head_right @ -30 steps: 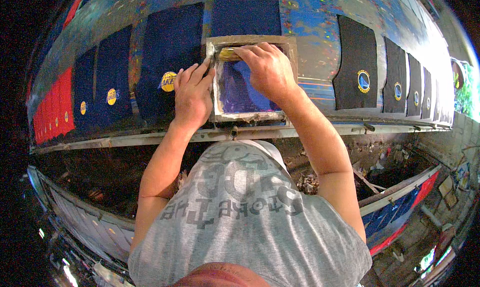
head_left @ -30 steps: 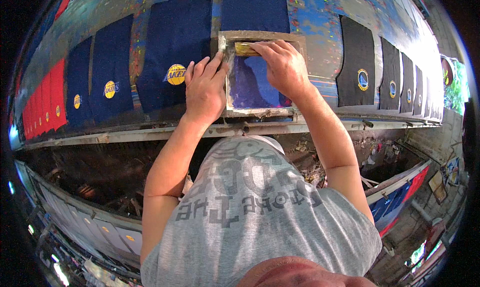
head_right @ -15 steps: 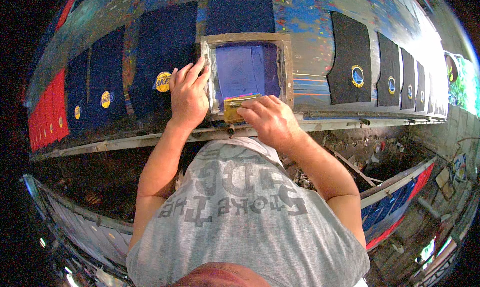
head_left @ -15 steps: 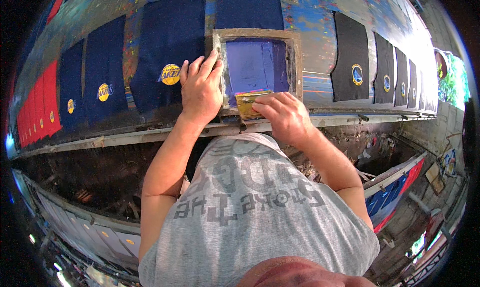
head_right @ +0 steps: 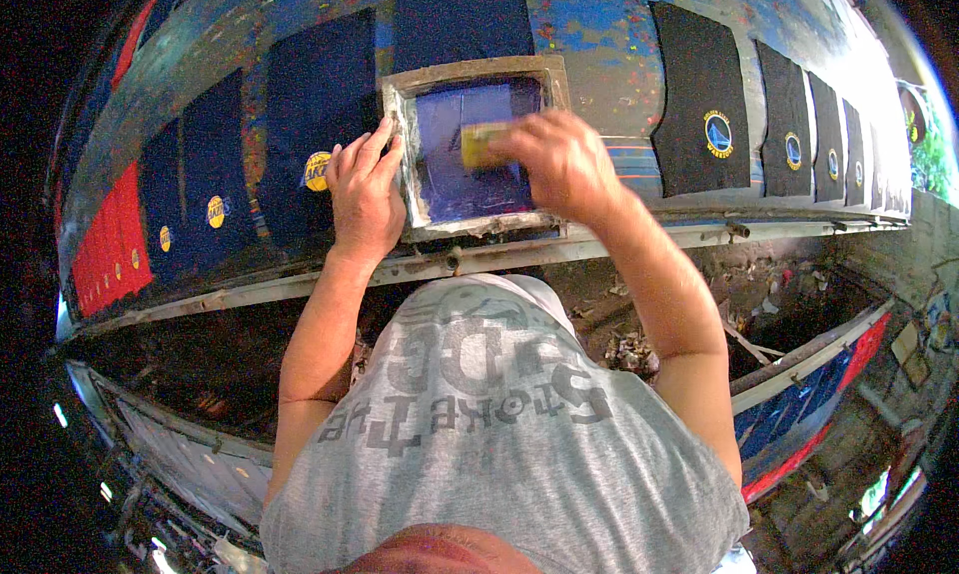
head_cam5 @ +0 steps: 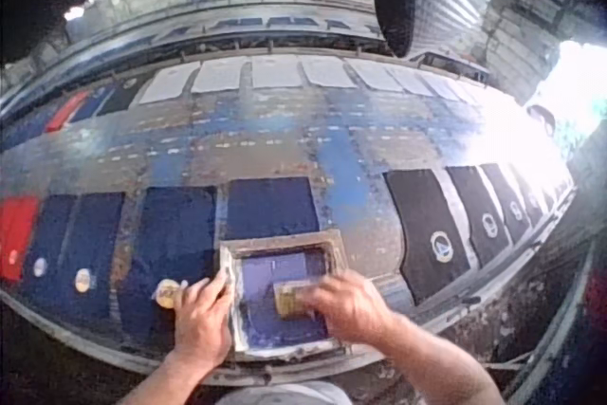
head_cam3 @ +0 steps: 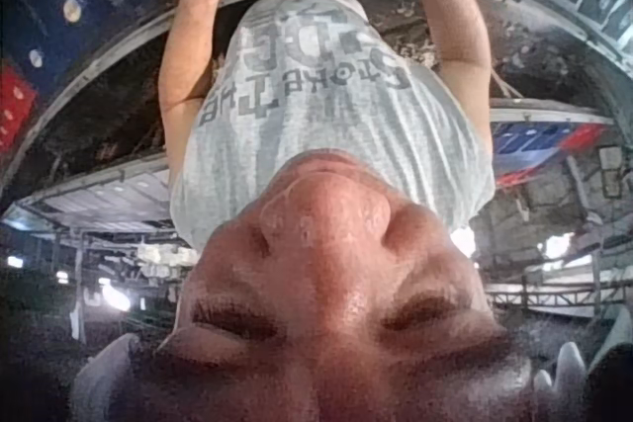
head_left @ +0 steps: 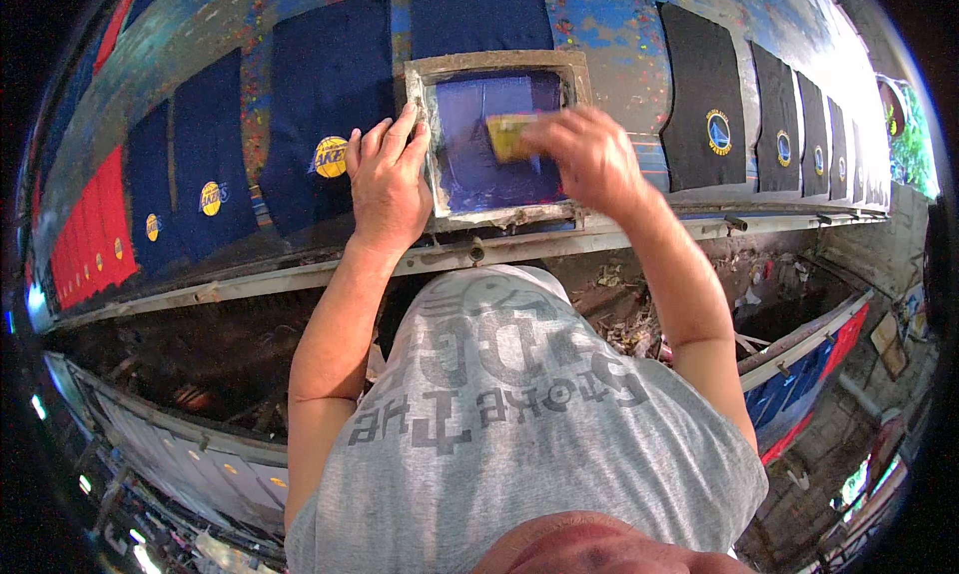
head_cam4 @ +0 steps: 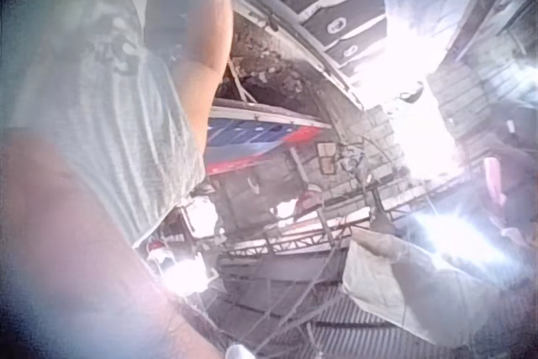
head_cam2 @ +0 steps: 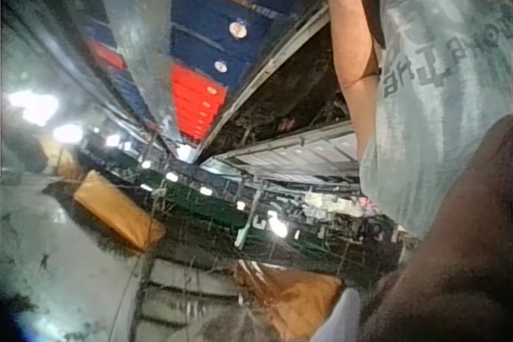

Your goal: The person uses a squeegee to apply purple ink through a screen-printing frame onto a series of red and blue shirts laid out on a table. The shirts feature a circular logo and are processed one at a time in sequence.

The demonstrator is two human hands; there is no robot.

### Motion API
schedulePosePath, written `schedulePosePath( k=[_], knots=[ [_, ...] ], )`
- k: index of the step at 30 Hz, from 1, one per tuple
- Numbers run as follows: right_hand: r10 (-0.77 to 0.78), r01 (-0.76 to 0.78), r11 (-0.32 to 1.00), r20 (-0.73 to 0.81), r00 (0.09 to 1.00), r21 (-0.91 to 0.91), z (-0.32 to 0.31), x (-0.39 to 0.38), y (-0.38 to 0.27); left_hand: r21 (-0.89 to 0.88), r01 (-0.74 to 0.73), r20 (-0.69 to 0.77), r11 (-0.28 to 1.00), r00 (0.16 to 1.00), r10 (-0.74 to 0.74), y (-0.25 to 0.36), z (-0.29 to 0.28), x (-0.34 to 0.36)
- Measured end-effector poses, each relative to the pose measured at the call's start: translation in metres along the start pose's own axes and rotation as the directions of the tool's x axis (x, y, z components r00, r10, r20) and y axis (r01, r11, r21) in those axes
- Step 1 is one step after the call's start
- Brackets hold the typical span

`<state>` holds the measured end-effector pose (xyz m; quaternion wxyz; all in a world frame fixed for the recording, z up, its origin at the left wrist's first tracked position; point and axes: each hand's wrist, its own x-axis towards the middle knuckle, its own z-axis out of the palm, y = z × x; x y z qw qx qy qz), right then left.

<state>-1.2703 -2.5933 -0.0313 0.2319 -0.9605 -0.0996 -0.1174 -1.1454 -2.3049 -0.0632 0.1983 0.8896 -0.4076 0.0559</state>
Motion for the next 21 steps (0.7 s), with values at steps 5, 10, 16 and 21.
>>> schedulePosePath(
  k=[5,10,16,21],
  knots=[
    [-0.015,0.009,0.998,0.093,0.996,0.068,-0.012,-0.043,-0.056,-0.011,0.008,-0.018,1.0,1.0,-0.009,0.0,0.005,0.001],
    [0.012,-0.014,1.0,0.192,0.981,0.012,-0.016,0.0,-0.018,0.005,0.001,-0.009,1.0,1.0,-0.001,0.004,0.002,0.0],
    [0.008,-0.009,0.999,-0.046,0.999,-0.036,0.01,0.037,0.004,0.029,0.007,0.021,1.0,1.0,-0.008,0.007,-0.003,0.001],
    [-0.051,0.046,0.998,0.093,0.994,0.051,-0.001,-0.028,-0.054,-0.005,0.025,-0.016,1.0,1.0,-0.025,0.008,0.002,0.001]
  ],
)
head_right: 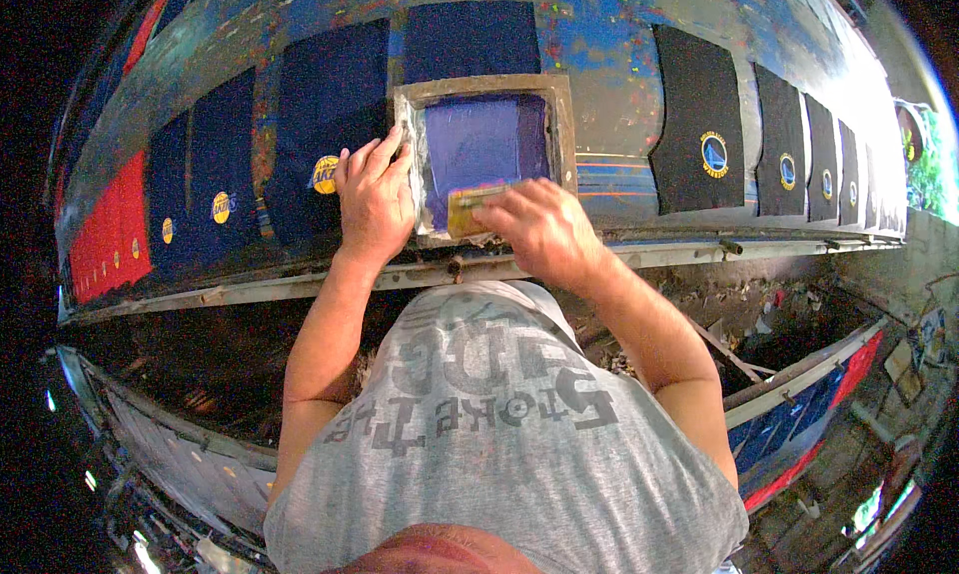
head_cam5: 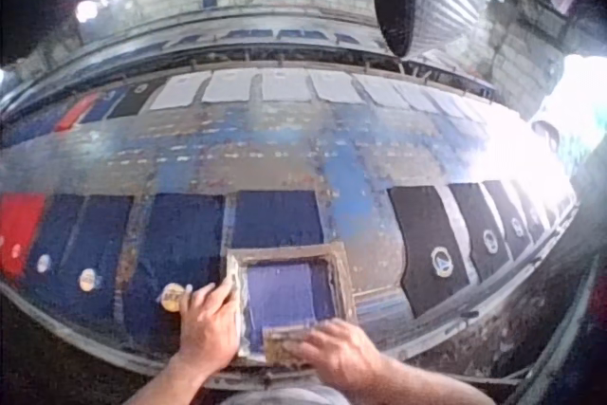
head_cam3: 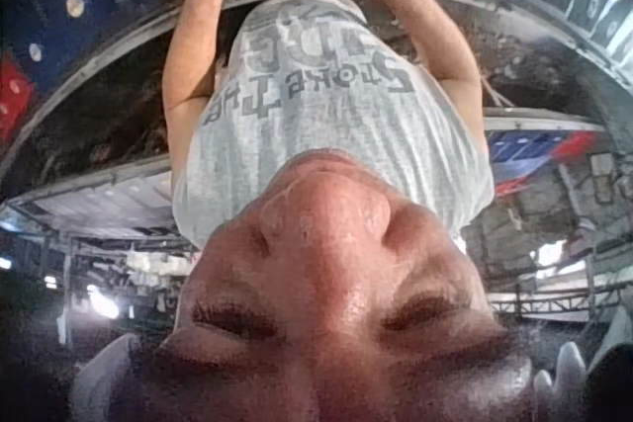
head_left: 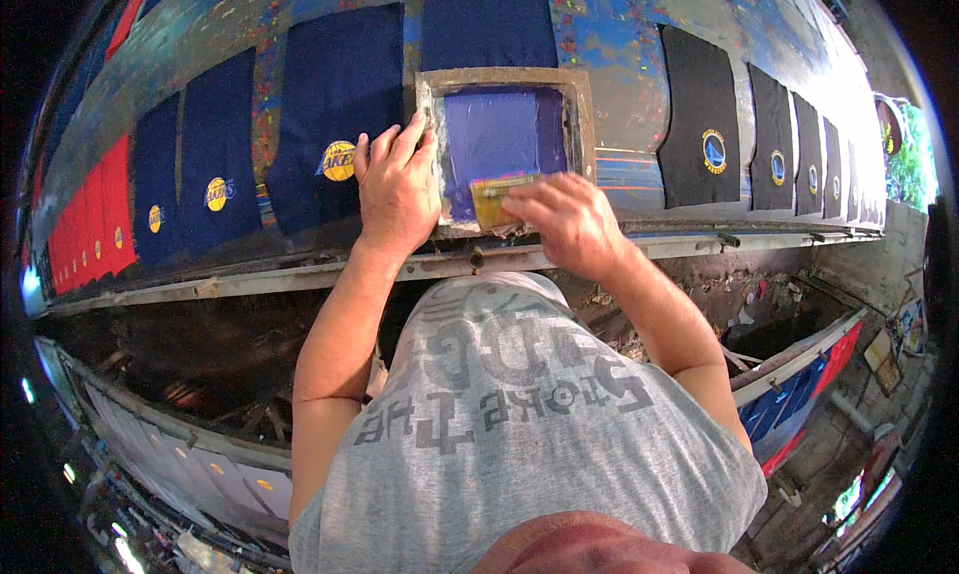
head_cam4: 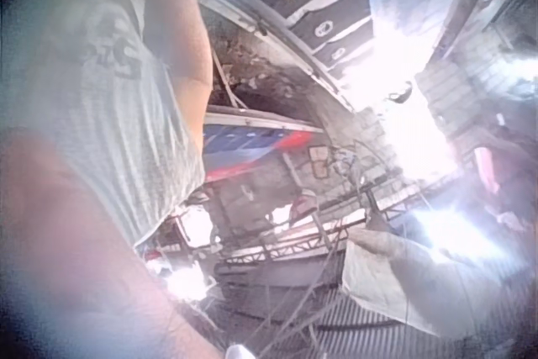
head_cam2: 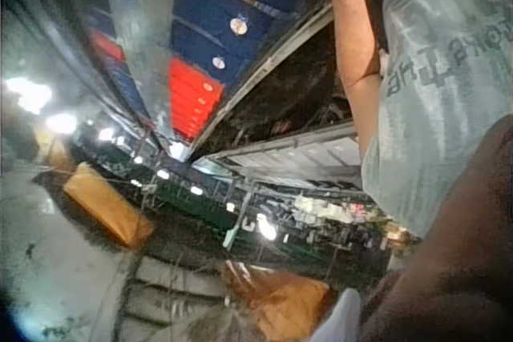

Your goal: The person uses a squeegee to apply purple ink through a screen-printing frame onto a series of red and blue shirts laid out on a table. The shirts feature a circular logo and are processed one at a time in sequence.

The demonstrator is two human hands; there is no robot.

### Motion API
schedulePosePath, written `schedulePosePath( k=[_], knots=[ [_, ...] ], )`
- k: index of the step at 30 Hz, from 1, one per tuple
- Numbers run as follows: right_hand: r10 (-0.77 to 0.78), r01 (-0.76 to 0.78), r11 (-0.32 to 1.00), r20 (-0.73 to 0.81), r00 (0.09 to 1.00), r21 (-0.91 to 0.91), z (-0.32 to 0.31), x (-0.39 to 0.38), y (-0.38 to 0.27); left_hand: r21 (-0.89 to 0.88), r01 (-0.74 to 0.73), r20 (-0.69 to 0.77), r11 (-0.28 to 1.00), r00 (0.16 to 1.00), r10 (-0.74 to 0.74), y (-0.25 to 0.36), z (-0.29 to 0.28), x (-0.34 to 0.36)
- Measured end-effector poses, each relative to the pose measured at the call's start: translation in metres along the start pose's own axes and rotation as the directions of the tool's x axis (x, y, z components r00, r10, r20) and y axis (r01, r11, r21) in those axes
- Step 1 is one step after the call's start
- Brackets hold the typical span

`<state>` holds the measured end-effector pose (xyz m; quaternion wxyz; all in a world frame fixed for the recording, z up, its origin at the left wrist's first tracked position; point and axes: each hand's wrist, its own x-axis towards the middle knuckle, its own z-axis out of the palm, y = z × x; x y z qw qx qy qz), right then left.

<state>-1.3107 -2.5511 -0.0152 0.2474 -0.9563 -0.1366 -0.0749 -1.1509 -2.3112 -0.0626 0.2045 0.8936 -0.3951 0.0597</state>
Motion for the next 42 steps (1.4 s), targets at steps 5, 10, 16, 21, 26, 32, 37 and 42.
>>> schedulePosePath(
  k=[5,10,16,21,26,32,37,42],
  knots=[
    [0.105,-0.104,0.994,0.095,0.99,-0.016,-0.023,0.018,0.029,0.01,-0.006,-0.036,1.0,0.999,0.006,0.004,0.002,-0.001],
    [0.143,-0.157,0.985,-0.157,0.977,-0.078,-0.025,0.064,0.079,0.036,0.008,-0.064,0.999,0.998,-0.005,0.01,0.003,-0.003],
    [0.003,-0.003,1.0,-0.068,0.998,-0.003,-0.021,0.03,0.071,-0.03,0.029,-0.07,0.999,0.997,-0.031,0.013,0.01,-0.004],
    [0.025,-0.025,0.999,0.005,1.0,0.019,-0.015,-0.023,0.021,-0.131,0.037,-0.102,0.991,0.993,-0.051,0.015,0.016,-0.003],
    [0.096,-0.096,0.994,-0.011,0.995,0.046,-0.004,-0.047,-0.004,-0.377,0.077,-0.203,0.923,0.965,-0.164,0.021,0.031,-0.009],
    [0.091,-0.08,0.981,-0.054,0.994,0.178,-0.015,-0.059,0.007,-0.564,0.21,-0.176,0.799,0.914,-0.365,0.021,0.047,-0.02],
    [0.254,-0.189,0.96,-0.358,0.898,0.206,-0.03,-0.071,0.033,-0.741,0.067,-0.246,0.669,0.899,-0.363,0.03,0.042,-0.025],
    [0.491,-0.231,0.851,-0.555,0.672,0.473,-0.033,-0.088,0.047,-0.798,-0.013,-0.279,0.602,0.894,-0.35,0.031,0.014,-0.02]
  ],
)
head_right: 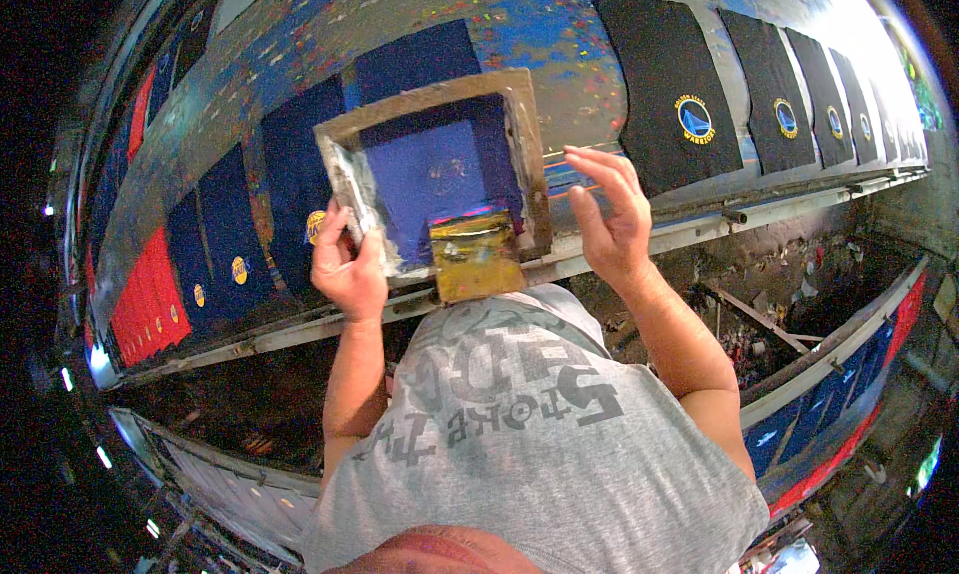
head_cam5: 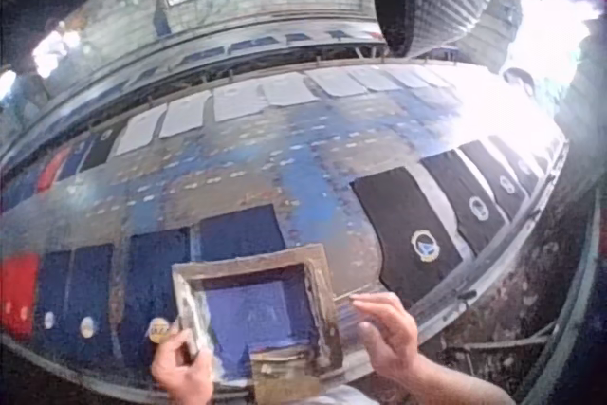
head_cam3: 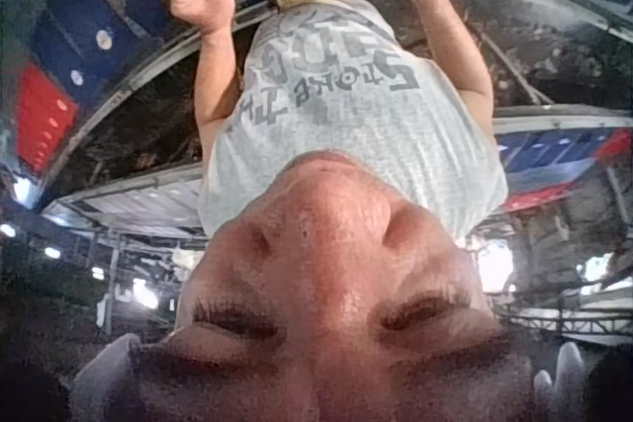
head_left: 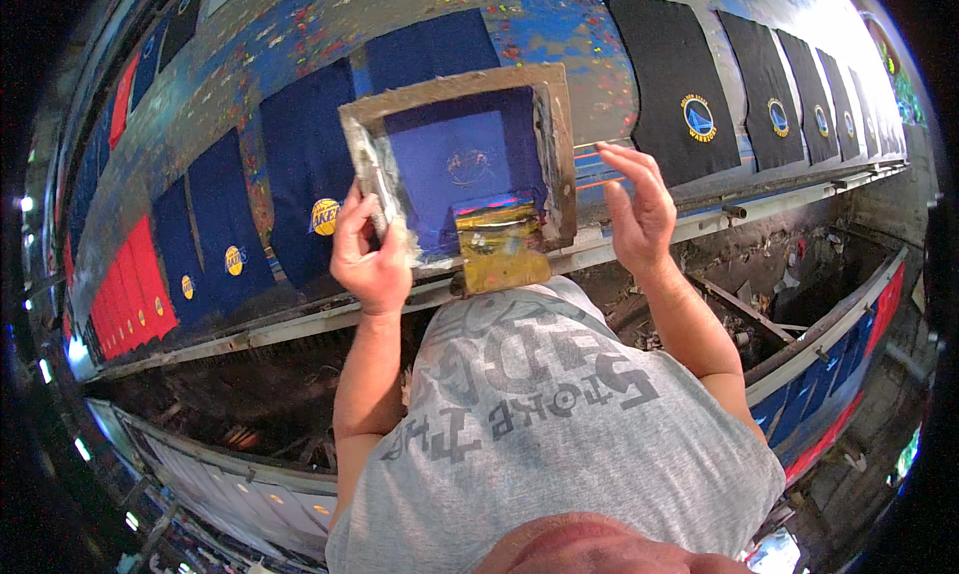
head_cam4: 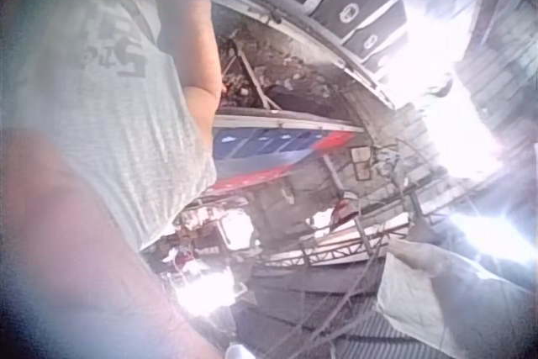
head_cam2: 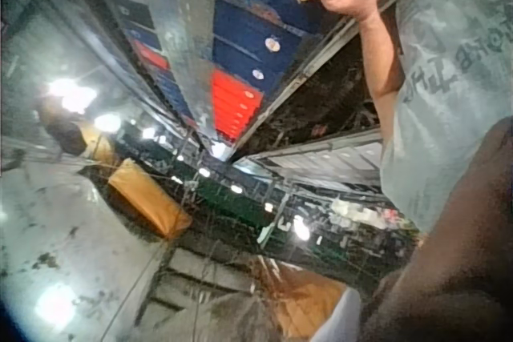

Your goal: The person uses a squeegee to apply purple ink through a screen-printing frame onto a series of red and blue shirts laid out on a table. The shirts feature a circular logo and are processed one at a time in sequence.

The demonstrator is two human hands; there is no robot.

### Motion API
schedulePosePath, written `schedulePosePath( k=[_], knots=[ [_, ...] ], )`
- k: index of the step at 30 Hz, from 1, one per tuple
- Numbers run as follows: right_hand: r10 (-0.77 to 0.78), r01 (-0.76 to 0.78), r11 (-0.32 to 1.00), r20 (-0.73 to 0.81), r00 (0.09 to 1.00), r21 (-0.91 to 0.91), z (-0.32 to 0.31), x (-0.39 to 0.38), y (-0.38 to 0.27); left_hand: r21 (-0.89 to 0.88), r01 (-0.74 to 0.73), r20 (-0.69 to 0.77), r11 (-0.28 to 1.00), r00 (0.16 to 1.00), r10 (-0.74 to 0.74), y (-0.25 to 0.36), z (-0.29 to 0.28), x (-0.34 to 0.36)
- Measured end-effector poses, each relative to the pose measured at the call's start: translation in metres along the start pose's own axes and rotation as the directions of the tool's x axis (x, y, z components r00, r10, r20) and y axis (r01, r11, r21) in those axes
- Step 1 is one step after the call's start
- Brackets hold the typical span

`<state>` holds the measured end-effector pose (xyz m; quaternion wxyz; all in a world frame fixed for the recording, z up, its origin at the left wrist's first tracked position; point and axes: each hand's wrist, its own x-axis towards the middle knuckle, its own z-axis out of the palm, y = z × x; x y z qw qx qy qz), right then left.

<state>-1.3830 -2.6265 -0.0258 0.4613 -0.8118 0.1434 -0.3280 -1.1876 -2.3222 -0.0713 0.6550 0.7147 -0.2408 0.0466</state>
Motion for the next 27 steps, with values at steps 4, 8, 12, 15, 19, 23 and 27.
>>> schedulePosePath(
  k=[4,8,12,15,19,23,27],
  knots=[
    [0.024,-0.023,0.999,-0.072,0.997,0.023,-0.015,-0.003,0.01,-0.057,0.191,-0.16,0.98,0.967,-0.198,0.021,-0.045,0.02],
    [0.085,-0.076,0.994,-0.116,0.99,0.081,-0.023,-0.005,0.018,-0.04,0.21,-0.375,0.977,0.903,-0.209,0.043,-0.114,0.035],
    [0.144,-0.124,0.978,-0.115,0.983,0.167,-0.016,-0.015,0.018,-0.065,0.174,-0.469,0.983,0.864,-0.184,0.066,-0.171,0.033],
    [0.128,-0.111,0.979,-0.088,0.988,0.171,-0.003,-0.031,0.007,-0.118,0.18,-0.455,0.976,0.864,-0.215,0.076,-0.194,0.021],
    [0.189,-0.194,0.943,0.047,0.981,0.271,0.021,-0.065,-0.032,-0.091,0.28,-0.471,0.956,0.834,-0.289,0.07,-0.193,0.008],
    [0.252,-0.336,0.733,0.222,0.942,0.591,0.061,-0.1,-0.088,-0.226,0.26,-0.251,0.939,0.916,-0.314,0.051,-0.159,0.001],
    [0.389,-0.427,0.445,0.26,0.884,0.787,0.081,-0.13,-0.122,-0.198,0.18,-0.032,0.964,0.981,-0.19,0.046,-0.111,-0.011]
  ],
)
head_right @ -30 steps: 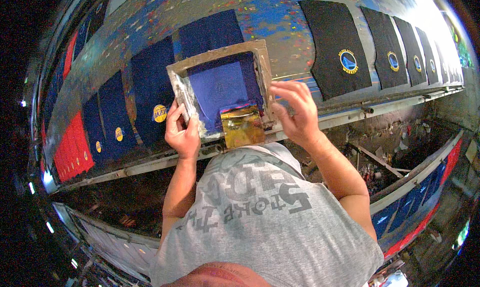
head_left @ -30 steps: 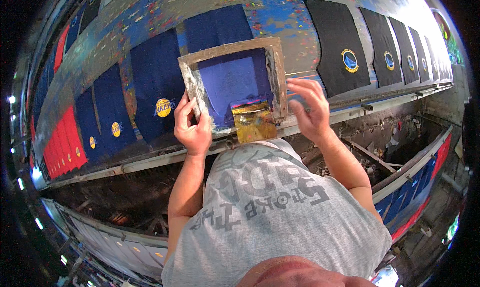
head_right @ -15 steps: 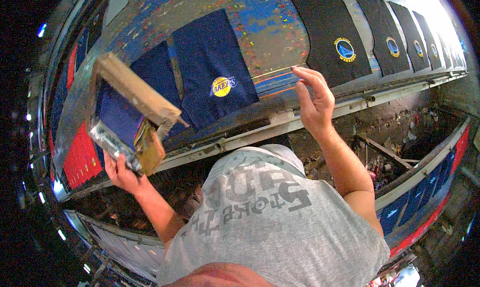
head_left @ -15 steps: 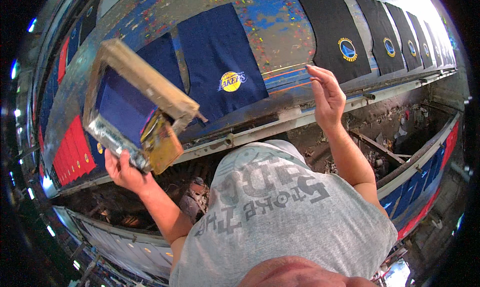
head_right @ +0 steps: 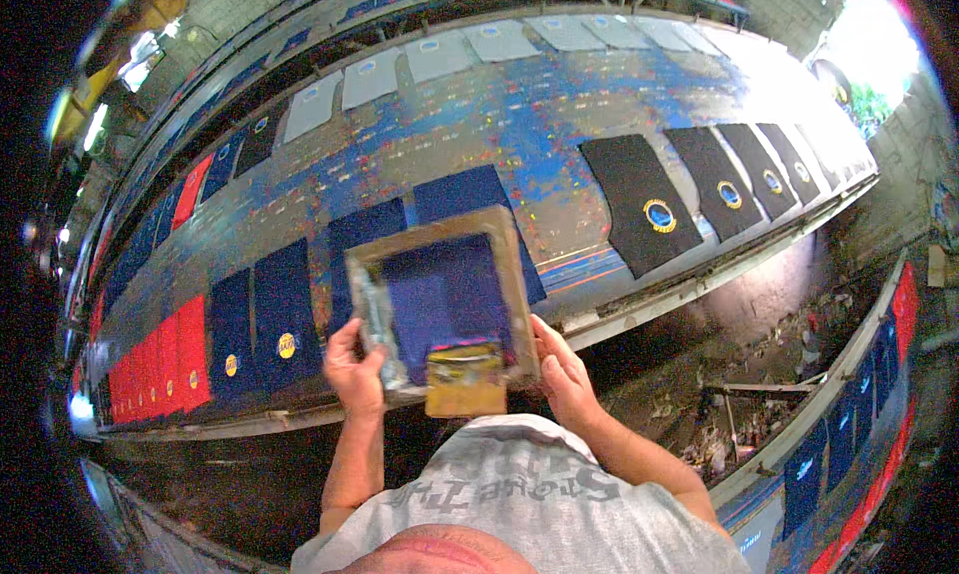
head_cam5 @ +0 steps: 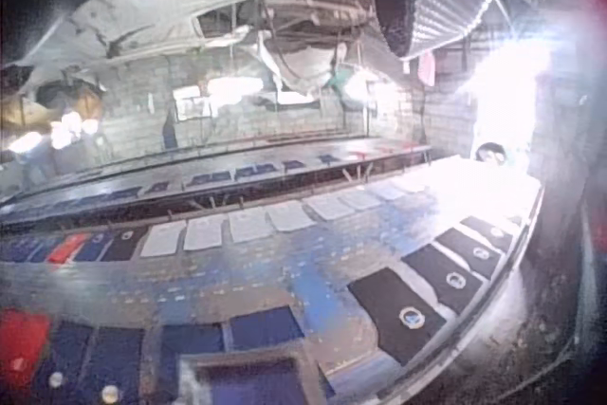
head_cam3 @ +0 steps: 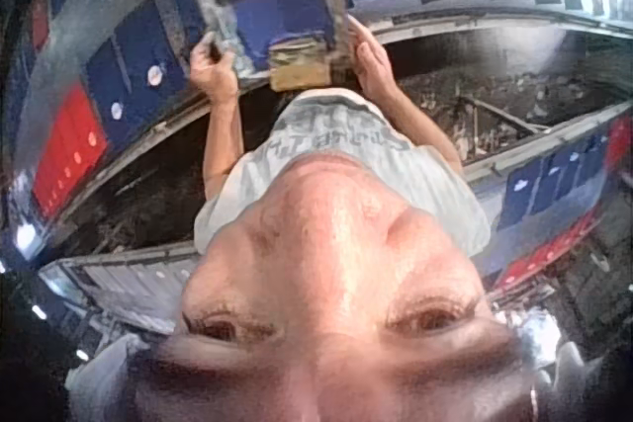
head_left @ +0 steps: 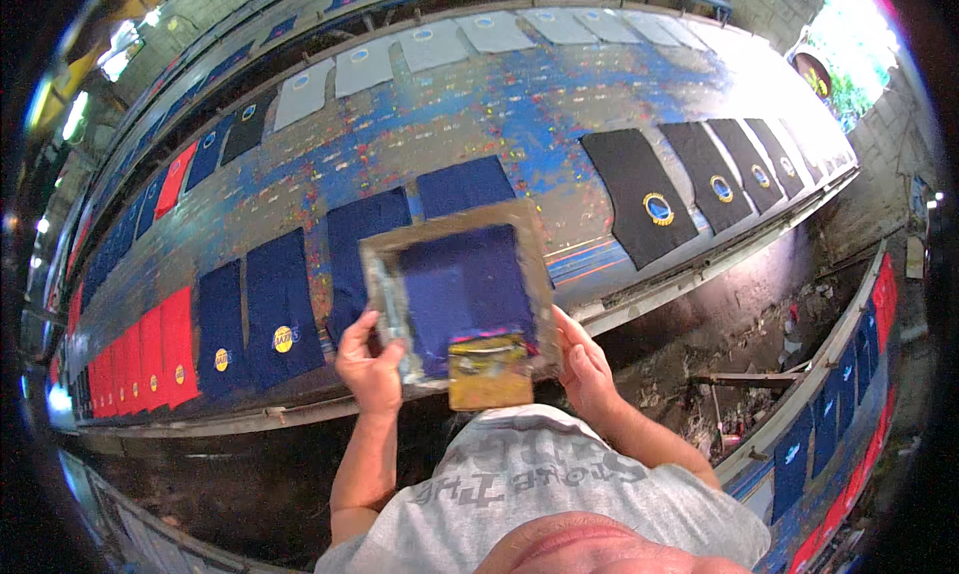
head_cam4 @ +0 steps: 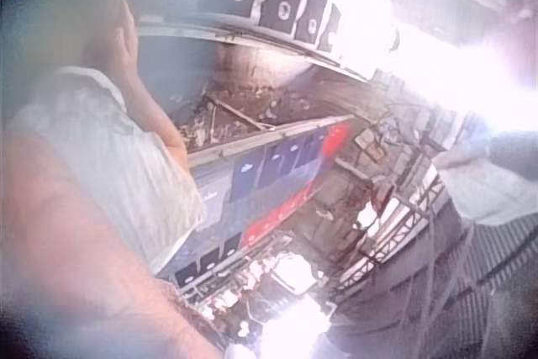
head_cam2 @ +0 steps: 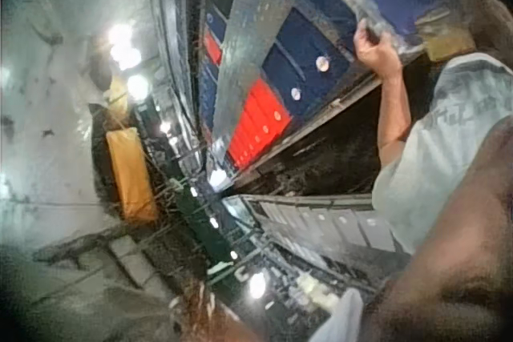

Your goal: The person uses a squeegee to apply purple ink through a screen-printing frame onto a series of red and blue shirts laid out on a table. The shirts feature a circular logo and are processed one at a time in sequence.

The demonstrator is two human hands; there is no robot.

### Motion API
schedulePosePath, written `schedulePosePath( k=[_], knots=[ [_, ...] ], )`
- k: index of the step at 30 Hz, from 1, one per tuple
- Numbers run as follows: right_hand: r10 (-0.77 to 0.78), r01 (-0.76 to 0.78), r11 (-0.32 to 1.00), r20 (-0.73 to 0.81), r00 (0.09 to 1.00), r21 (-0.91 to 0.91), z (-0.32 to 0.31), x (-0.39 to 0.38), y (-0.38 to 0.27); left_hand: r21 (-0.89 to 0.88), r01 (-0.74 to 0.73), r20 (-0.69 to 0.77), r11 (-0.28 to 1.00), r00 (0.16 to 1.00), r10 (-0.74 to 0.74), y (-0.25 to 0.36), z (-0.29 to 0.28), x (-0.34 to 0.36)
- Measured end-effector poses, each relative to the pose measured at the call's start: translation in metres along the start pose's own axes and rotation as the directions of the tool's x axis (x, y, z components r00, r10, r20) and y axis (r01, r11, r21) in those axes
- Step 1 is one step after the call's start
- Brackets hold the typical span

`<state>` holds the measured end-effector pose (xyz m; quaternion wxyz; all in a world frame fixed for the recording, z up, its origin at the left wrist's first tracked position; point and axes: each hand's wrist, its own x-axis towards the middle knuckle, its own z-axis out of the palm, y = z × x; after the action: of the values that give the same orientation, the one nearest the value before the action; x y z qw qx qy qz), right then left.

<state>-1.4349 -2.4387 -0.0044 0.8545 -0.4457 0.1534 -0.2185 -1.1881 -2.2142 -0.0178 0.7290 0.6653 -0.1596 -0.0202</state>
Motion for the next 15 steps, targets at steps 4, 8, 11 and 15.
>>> schedulePosePath(
  k=[4,8,11,15],
  knots=[
    [-0.079,0.051,0.993,-0.295,0.952,-0.102,-0.005,-0.032,-0.007,-0.239,0.129,0.214,0.962,0.974,-0.077,-0.001,0.055,-0.014],
    [-0.174,0.136,0.984,-0.515,0.839,-0.112,-0.027,-0.061,-0.02,-0.172,0.149,0.399,0.974,0.914,-0.069,0.01,0.109,-0.026],
    [-0.226,0.23,0.971,-0.529,0.818,-0.061,-0.051,-0.085,-0.035,-0.295,0.265,0.538,0.918,0.84,-0.07,0.02,0.148,-0.044],
    [-0.336,0.343,0.934,-0.569,0.75,-0.099,-0.096,-0.107,-0.053,0.044,0.522,0.727,0.852,0.568,-0.386,0.029,0.201,-0.077]
  ],
)
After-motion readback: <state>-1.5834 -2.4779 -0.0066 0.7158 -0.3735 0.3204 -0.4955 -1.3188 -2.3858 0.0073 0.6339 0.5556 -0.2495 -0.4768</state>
